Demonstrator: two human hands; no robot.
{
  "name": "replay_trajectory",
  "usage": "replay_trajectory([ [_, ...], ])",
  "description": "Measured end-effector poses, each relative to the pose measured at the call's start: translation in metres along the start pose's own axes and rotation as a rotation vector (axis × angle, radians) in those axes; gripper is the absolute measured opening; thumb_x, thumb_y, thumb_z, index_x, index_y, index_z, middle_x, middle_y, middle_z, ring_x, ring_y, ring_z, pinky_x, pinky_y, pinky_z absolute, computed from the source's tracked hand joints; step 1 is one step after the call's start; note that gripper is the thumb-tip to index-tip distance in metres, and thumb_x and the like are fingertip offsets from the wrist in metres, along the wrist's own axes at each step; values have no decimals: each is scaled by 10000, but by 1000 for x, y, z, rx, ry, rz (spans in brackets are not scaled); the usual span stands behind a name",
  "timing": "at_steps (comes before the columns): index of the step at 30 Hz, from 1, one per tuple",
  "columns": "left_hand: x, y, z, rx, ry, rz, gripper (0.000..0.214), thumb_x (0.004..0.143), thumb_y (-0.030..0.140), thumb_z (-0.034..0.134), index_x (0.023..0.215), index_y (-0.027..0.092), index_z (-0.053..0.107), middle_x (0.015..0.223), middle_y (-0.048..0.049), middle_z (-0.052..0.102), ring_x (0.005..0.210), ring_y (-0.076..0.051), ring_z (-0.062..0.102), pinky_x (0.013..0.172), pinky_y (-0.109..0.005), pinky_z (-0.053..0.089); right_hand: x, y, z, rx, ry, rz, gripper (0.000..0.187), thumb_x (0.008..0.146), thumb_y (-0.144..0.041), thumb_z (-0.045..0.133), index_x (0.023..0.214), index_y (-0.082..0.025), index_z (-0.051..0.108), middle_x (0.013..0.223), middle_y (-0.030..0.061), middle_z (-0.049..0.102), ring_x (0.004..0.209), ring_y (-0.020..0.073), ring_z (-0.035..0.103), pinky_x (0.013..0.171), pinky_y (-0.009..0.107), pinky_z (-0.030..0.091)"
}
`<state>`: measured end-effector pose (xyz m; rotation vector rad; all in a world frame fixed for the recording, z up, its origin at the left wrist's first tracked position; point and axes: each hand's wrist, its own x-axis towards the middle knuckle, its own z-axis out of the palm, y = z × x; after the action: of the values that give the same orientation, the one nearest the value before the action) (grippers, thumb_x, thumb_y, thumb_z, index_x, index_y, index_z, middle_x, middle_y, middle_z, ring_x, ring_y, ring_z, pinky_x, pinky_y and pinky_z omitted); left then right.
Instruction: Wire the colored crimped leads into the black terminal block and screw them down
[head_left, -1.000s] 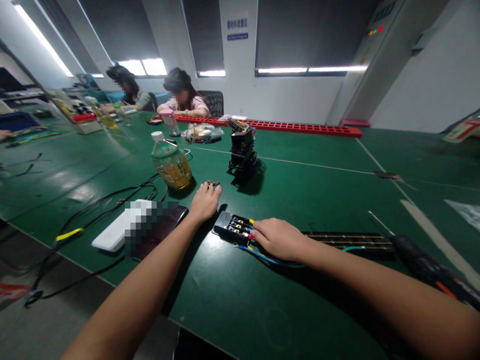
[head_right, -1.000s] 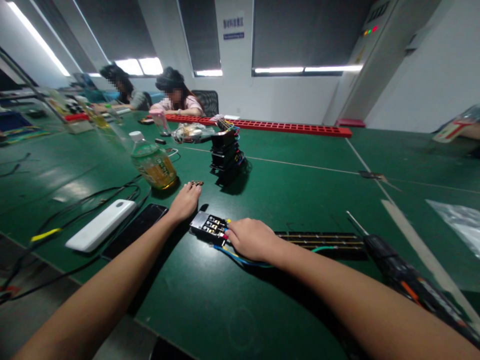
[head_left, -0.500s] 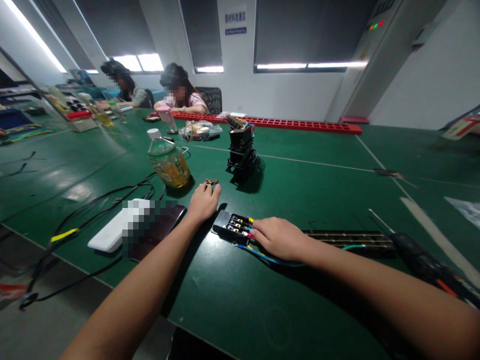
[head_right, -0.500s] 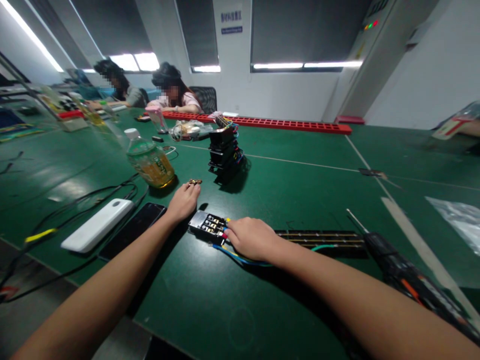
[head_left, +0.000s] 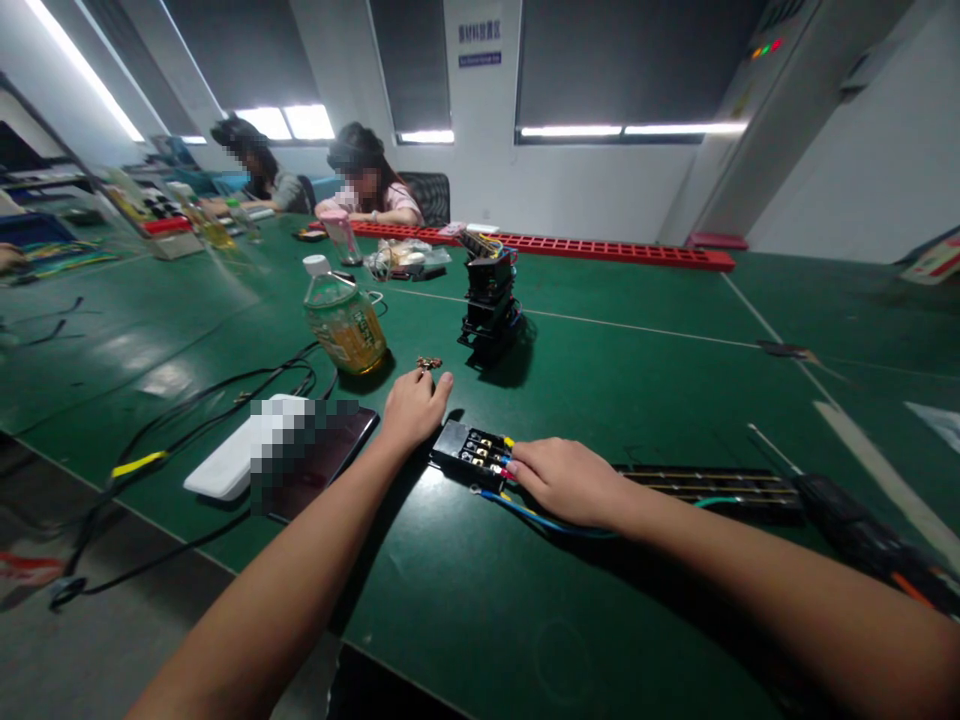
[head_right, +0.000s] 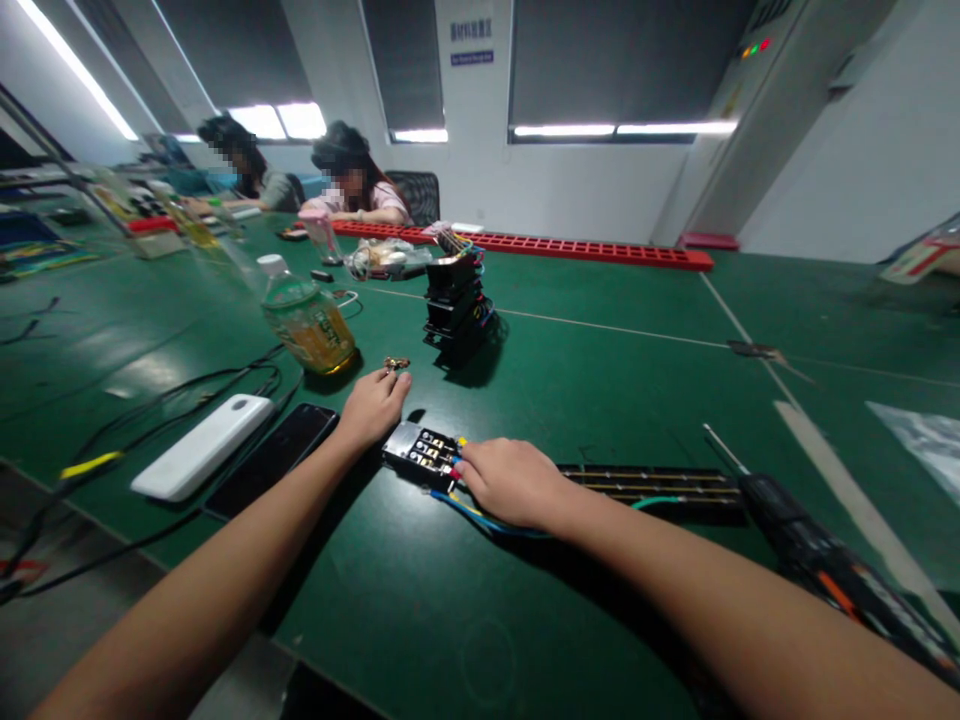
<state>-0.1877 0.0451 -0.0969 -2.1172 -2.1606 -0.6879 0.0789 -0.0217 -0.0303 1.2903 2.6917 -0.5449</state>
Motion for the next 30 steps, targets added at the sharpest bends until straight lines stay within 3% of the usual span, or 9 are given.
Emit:
replay_trajectory([
  [6, -6, 4, -6, 64, -4, 13, 407, 1058, 368, 401, 1010, 175, 756, 1254, -164, 730, 1180, -339, 627, 1047, -476, 497, -1, 0, -1, 3, -4, 1, 411, 1076, -427, 331, 1064, -185, 663, 1075, 98, 740, 924, 210, 689, 749, 294, 394],
  [13, -13, 8, -19, 134, -37, 58, 227, 962, 265, 557, 930, 234, 780, 1082, -119, 784, 1015, -339, 622, 856, -437, 513, -1, 2, 1, 8, 5, -10, 415, 1077, -441, 326, 1063, -194, 660, 1076, 86, 737, 921, 212, 678, 750, 286, 379],
  [18, -14, 6, -21, 131, -60, 87, 240, 942, 198, 550, 875, 221, 780, 934, -131, 761, 934, -329, 648, 823, -420, 507, 0, 3, 1, 21, 2, -4, 412, 1072, -446, 332, 1039, -198, 660, 1067, 82, 736, 910, 215, 674, 734, 292, 362],
  [25, -14, 6, -17, 43, 1, 83, 257, 972, 179, 512, 1078, 183, 746, 1013, -135, 716, 965, -293, 672, 840, -374, 523, 1, 3, -1, 81, -17, 14, 402, 1066, -438, 358, 1040, -192, 674, 1071, 85, 738, 933, 199, 676, 751, 283, 369],
  [30, -17, 11, -24, -59, 58, 99, 248, 1015, 257, 495, 921, 187, 714, 925, -112, 679, 860, -251, 658, 794, -342, 507, 3, 5, -3, 157, -17, 29, 372, 1045, -436, 402, 1071, -200, 689, 1102, 75, 742, 924, 183, 663, 752, 264, 372],
])
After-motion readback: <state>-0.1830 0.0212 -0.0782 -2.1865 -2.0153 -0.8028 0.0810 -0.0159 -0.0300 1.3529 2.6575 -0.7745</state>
